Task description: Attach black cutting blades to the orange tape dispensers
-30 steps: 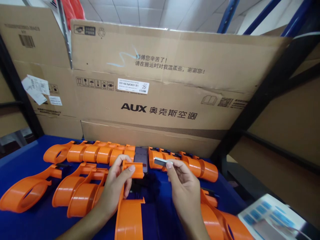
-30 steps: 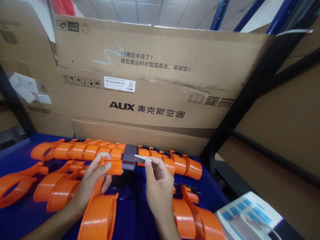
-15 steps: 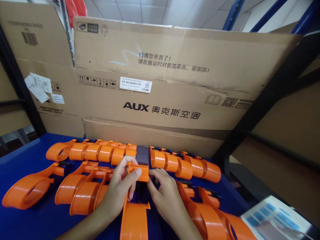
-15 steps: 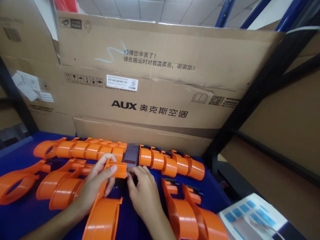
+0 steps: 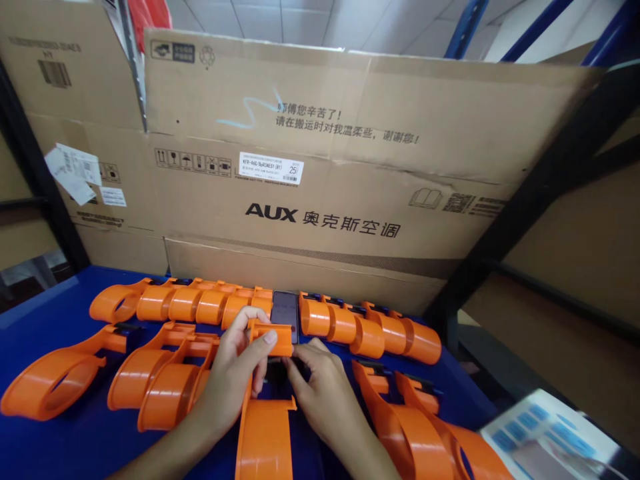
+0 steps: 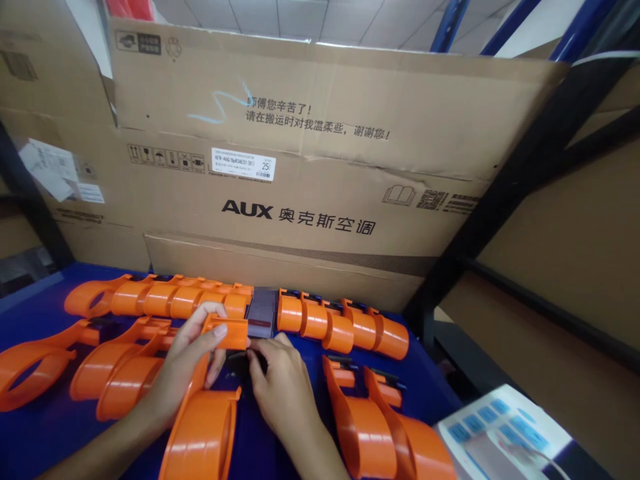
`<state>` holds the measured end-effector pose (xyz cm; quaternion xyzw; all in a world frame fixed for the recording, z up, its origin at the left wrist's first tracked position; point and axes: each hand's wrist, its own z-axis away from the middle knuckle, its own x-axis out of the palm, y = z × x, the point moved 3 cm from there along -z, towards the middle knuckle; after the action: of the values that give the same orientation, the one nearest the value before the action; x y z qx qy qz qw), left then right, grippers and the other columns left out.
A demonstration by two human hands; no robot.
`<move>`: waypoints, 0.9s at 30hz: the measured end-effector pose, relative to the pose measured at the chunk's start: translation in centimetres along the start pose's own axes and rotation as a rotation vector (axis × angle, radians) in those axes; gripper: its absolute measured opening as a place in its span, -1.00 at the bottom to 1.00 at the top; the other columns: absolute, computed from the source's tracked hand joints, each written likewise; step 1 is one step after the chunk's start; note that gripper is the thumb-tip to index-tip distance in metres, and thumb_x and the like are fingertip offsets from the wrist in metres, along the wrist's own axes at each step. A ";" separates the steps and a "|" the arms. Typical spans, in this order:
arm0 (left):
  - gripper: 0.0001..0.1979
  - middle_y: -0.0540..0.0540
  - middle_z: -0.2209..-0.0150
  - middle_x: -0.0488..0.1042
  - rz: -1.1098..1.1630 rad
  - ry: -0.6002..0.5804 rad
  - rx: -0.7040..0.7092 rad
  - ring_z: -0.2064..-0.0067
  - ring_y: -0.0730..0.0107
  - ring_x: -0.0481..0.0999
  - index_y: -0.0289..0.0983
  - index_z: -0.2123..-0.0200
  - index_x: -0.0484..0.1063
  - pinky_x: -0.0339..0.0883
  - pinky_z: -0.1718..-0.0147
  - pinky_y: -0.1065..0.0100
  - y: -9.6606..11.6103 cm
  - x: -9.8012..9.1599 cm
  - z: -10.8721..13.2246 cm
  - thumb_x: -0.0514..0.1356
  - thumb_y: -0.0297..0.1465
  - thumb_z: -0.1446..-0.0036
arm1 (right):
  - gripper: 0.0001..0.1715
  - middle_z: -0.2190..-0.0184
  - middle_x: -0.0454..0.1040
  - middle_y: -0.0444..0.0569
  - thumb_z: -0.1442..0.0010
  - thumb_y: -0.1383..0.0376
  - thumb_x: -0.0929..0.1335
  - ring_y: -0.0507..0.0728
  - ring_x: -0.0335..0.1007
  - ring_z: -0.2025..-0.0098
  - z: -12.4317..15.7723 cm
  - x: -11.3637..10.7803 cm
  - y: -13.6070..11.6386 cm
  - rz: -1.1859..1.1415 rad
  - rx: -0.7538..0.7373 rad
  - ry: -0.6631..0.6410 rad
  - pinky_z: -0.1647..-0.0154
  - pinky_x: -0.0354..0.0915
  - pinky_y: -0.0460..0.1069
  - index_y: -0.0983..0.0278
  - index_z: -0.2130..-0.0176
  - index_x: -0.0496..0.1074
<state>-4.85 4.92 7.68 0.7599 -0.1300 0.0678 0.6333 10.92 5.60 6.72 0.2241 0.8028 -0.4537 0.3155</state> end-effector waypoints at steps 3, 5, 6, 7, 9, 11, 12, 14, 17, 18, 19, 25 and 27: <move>-0.75 0.22 0.73 0.24 -0.022 0.005 -0.001 0.71 0.54 0.14 -0.13 0.13 0.29 0.05 0.66 0.55 0.0 0.0 0.0 0.22 -0.13 -0.30 | -0.75 0.23 0.62 0.00 -0.33 0.35 0.32 0.21 0.52 0.21 0.0 -0.2 0.1 0.012 0.019 0.014 0.26 0.35 0.00 0.16 0.29 0.60; -0.75 0.23 0.73 0.23 -0.038 0.005 -0.005 0.71 0.54 0.15 -0.13 0.12 0.29 0.05 0.66 0.55 0.0 0.0 -0.1 0.21 -0.13 -0.31 | -0.74 0.28 0.61 -0.02 -0.33 0.34 0.33 0.19 0.52 0.26 0.1 -0.5 0.3 0.011 0.033 0.031 0.28 0.34 -0.01 0.17 0.33 0.59; -0.75 0.23 0.73 0.23 -0.042 0.003 -0.006 0.71 0.54 0.15 -0.13 0.12 0.29 0.05 0.66 0.56 0.0 0.0 -0.1 0.20 -0.13 -0.31 | -0.74 0.30 0.61 -0.02 -0.33 0.33 0.33 0.19 0.51 0.27 0.1 -0.6 0.4 0.006 0.035 0.037 0.28 0.33 -0.01 0.16 0.34 0.59; -0.76 0.23 0.73 0.23 -0.043 -0.001 -0.006 0.71 0.54 0.15 -0.13 0.12 0.29 0.05 0.66 0.56 0.0 0.0 -0.1 0.20 -0.13 -0.32 | -0.74 0.31 0.61 -0.03 -0.33 0.33 0.33 0.18 0.51 0.27 0.1 -0.8 0.4 0.000 0.035 0.043 0.28 0.33 -0.01 0.16 0.33 0.59; -0.76 0.23 0.73 0.22 -0.042 -0.011 -0.003 0.71 0.55 0.13 -0.13 0.12 0.29 0.04 0.66 0.56 -0.1 0.0 -0.1 0.19 -0.13 -0.32 | -0.75 0.31 0.61 -0.04 -0.33 0.33 0.32 0.19 0.50 0.28 0.0 -1.1 0.4 -0.012 0.031 0.064 0.28 0.33 -0.01 0.15 0.28 0.61; -0.77 0.24 0.73 0.20 -0.036 -0.021 0.002 0.72 0.55 0.12 -0.13 0.13 0.30 0.04 0.67 0.56 -0.1 0.0 -0.1 0.19 -0.14 -0.32 | -0.76 0.31 0.61 -0.04 -0.35 0.31 0.32 0.19 0.49 0.28 0.0 -1.4 0.4 -0.032 0.034 0.104 0.27 0.33 0.00 0.15 0.19 0.62; -0.78 0.24 0.74 0.19 -0.032 -0.027 0.005 0.72 0.56 0.11 -0.13 0.12 0.30 0.04 0.67 0.57 -0.2 0.0 -0.1 0.19 -0.14 -0.33 | -0.76 0.31 0.61 -0.04 -0.36 0.29 0.32 0.20 0.49 0.28 0.0 -1.6 0.4 -0.046 0.039 0.129 0.27 0.33 0.01 0.16 0.16 0.61; -0.78 0.25 0.74 0.19 -0.024 -0.035 0.011 0.73 0.56 0.10 -0.12 0.12 0.30 0.04 0.67 0.57 -0.3 0.1 0.0 0.20 -0.14 -0.33 | -0.76 0.31 0.60 -0.03 -0.39 0.24 0.32 0.20 0.48 0.28 0.1 -1.8 0.4 -0.084 0.051 0.182 0.25 0.33 0.02 0.17 0.12 0.60; -0.76 0.22 0.71 0.25 -0.004 -0.012 0.001 0.70 0.54 0.16 -0.13 0.11 0.33 0.08 0.67 0.58 -0.7 0.1 -0.1 0.22 -0.13 -0.32 | -0.76 0.30 0.59 -0.03 -0.40 0.17 0.34 0.19 0.47 0.26 0.3 -2.0 0.4 -0.162 0.064 0.240 0.21 0.33 0.02 0.18 0.10 0.59; -0.74 0.19 0.68 0.29 0.016 0.006 -0.006 0.67 0.54 0.20 -0.13 0.11 0.34 0.10 0.66 0.58 -0.8 0.1 -0.2 0.23 -0.12 -0.30 | -0.76 0.29 0.59 -0.04 -0.41 0.16 0.34 0.18 0.47 0.26 0.4 -2.0 0.3 -0.196 0.067 0.239 0.20 0.33 0.02 0.18 0.11 0.59; -0.73 0.17 0.64 0.33 0.045 0.031 -0.010 0.64 0.53 0.25 -0.14 0.12 0.35 0.14 0.65 0.58 -0.8 0.0 -0.3 0.26 -0.12 -0.28 | -0.75 0.29 0.59 -0.05 -0.41 0.15 0.34 0.18 0.47 0.25 0.5 -2.0 0.2 -0.240 0.069 0.223 0.19 0.33 0.02 0.18 0.12 0.58; -0.71 0.11 0.37 0.46 0.205 0.245 -0.012 0.46 0.54 0.40 -0.13 0.21 0.47 0.35 0.48 0.56 -0.6 -0.8 -0.8 0.39 -0.11 -0.14 | -0.58 0.23 0.59 -0.06 -0.46 0.07 0.29 0.16 0.50 0.18 1.3 -1.9 -1.0 -0.619 0.057 -0.072 0.08 0.37 0.03 0.16 -0.18 0.45; -0.70 0.11 0.35 0.46 0.191 0.273 -0.018 0.44 0.53 0.41 -0.12 0.21 0.49 0.35 0.47 0.55 -0.7 -1.0 -0.9 0.40 -0.09 -0.12 | -0.58 0.23 0.58 -0.06 -0.44 0.08 0.32 0.15 0.50 0.18 1.5 -2.0 -1.3 -0.657 0.055 -0.136 0.09 0.38 0.03 0.14 -0.19 0.44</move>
<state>-5.53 6.00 6.96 0.7220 -0.1152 0.2290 0.6426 11.95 3.53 8.36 -0.0690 0.7968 -0.5663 0.1989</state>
